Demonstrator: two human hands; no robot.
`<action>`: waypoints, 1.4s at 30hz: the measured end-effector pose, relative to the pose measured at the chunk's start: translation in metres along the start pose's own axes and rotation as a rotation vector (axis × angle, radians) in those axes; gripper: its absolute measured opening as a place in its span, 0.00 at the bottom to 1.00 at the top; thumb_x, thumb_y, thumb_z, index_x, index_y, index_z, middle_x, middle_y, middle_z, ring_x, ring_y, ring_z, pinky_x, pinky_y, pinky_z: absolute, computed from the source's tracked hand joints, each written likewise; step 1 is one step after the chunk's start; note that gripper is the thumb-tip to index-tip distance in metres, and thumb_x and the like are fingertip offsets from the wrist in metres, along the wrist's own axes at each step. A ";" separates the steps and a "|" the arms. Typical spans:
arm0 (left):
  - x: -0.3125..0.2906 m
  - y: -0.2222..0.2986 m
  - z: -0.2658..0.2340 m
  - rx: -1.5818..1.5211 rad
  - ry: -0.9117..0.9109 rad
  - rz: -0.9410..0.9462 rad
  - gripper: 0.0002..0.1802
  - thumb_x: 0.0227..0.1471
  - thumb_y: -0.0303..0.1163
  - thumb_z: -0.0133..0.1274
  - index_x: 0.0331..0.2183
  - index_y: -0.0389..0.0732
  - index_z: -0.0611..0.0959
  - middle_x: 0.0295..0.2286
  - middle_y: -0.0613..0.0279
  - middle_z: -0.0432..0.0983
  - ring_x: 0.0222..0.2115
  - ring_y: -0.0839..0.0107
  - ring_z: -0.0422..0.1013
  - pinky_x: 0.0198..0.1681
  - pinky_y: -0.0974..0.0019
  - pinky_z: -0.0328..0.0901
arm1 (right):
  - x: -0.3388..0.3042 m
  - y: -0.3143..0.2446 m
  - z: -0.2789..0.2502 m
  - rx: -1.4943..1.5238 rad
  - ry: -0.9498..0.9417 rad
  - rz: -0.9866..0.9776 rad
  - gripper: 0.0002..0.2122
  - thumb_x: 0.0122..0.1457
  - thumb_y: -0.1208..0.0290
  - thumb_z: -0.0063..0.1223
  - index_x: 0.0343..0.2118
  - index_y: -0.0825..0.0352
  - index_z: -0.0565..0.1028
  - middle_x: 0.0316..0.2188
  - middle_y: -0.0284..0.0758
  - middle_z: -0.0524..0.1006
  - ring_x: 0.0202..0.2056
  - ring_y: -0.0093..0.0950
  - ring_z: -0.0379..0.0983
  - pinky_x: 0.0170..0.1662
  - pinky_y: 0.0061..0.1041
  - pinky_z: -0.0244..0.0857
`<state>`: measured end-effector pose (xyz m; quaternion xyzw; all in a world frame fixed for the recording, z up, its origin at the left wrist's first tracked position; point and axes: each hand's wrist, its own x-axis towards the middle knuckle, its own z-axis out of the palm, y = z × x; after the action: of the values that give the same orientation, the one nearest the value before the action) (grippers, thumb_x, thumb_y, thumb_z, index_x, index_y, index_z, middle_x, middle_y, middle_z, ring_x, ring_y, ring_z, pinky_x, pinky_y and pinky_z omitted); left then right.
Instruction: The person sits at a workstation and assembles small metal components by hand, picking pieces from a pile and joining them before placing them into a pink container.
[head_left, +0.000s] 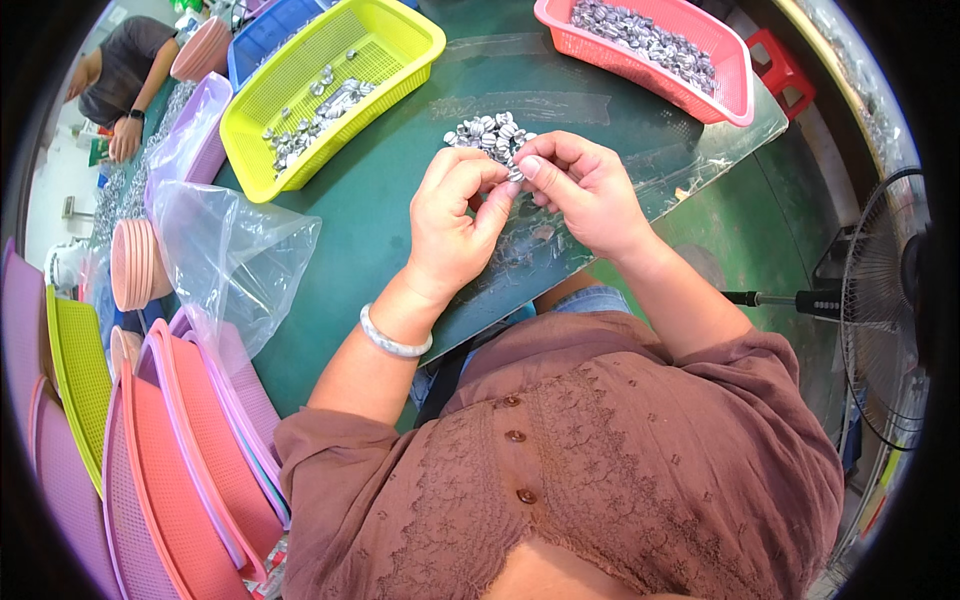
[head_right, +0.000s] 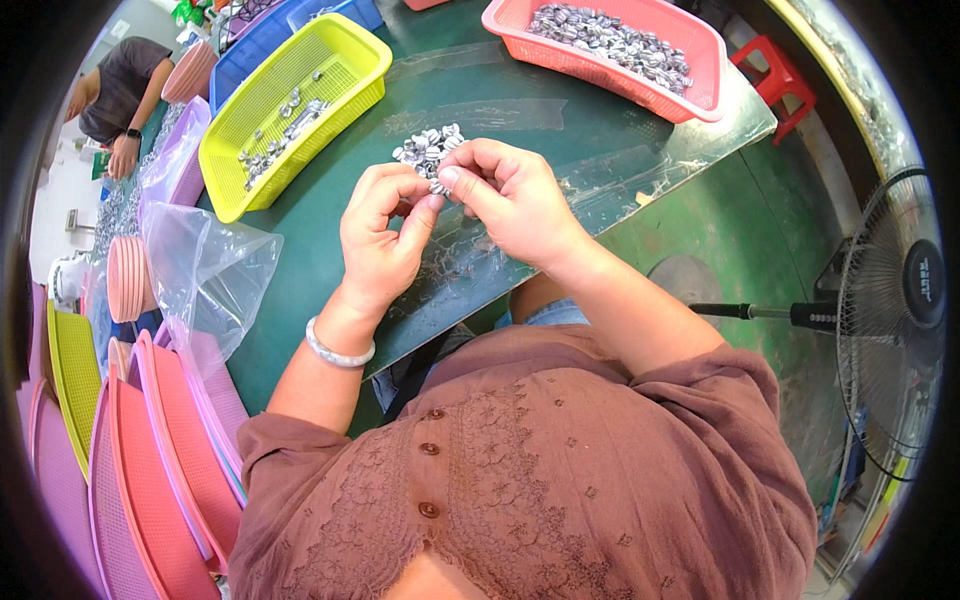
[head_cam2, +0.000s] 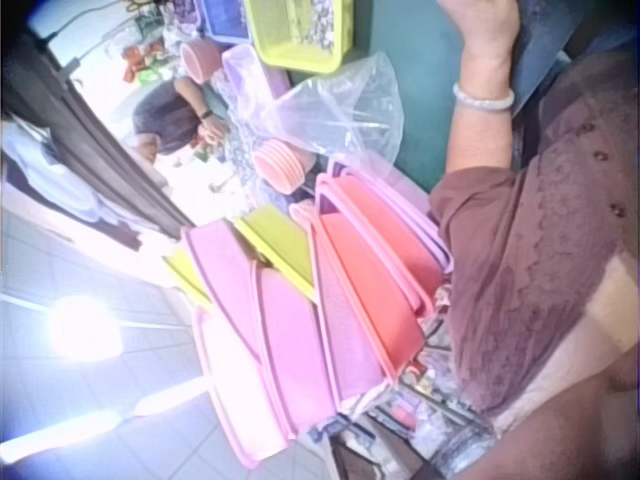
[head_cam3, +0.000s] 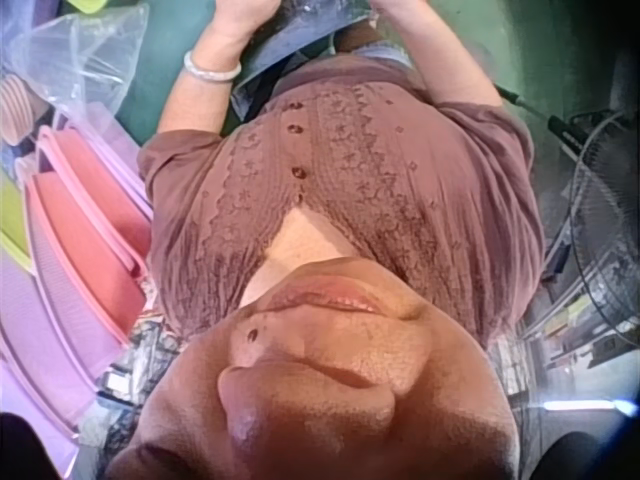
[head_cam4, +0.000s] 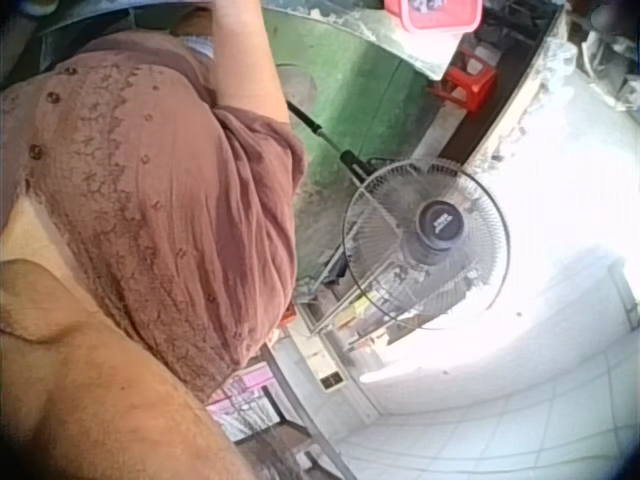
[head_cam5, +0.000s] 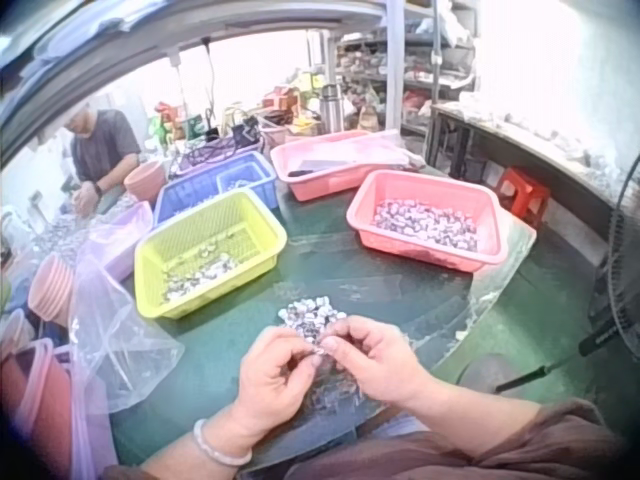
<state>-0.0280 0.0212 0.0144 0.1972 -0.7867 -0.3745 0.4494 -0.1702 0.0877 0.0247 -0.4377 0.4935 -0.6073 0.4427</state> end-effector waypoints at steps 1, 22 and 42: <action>0.000 0.000 0.000 -0.001 -0.005 0.006 0.07 0.41 0.18 0.55 0.27 0.36 0.75 0.27 0.61 0.69 0.25 0.75 0.67 0.25 0.76 0.63 | -0.001 0.001 0.000 -0.040 0.005 -0.014 0.07 0.55 0.72 0.49 0.34 0.70 0.72 0.25 0.26 0.72 0.24 0.13 0.64 0.28 0.13 0.61; -0.001 -0.007 -0.001 -0.110 -0.022 -0.006 0.11 0.39 0.22 0.57 0.32 0.39 0.81 0.28 0.63 0.70 0.24 0.76 0.65 0.27 0.76 0.62 | -0.005 0.003 -0.005 0.321 -0.082 0.230 0.08 0.55 0.71 0.49 0.34 0.69 0.74 0.24 0.27 0.74 0.23 0.13 0.65 0.25 0.11 0.60; -0.003 -0.012 0.000 -0.467 -0.112 -0.323 0.10 0.45 0.19 0.52 0.34 0.34 0.77 0.30 0.63 0.71 0.33 0.76 0.69 0.37 0.75 0.65 | -0.009 0.003 -0.001 0.124 -0.053 0.074 0.15 0.53 0.78 0.48 0.45 0.71 0.64 0.29 0.30 0.72 0.28 0.15 0.65 0.32 0.13 0.61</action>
<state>-0.0264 0.0158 0.0037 0.1902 -0.6613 -0.6225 0.3729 -0.1685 0.0962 0.0212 -0.4065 0.4590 -0.6082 0.5041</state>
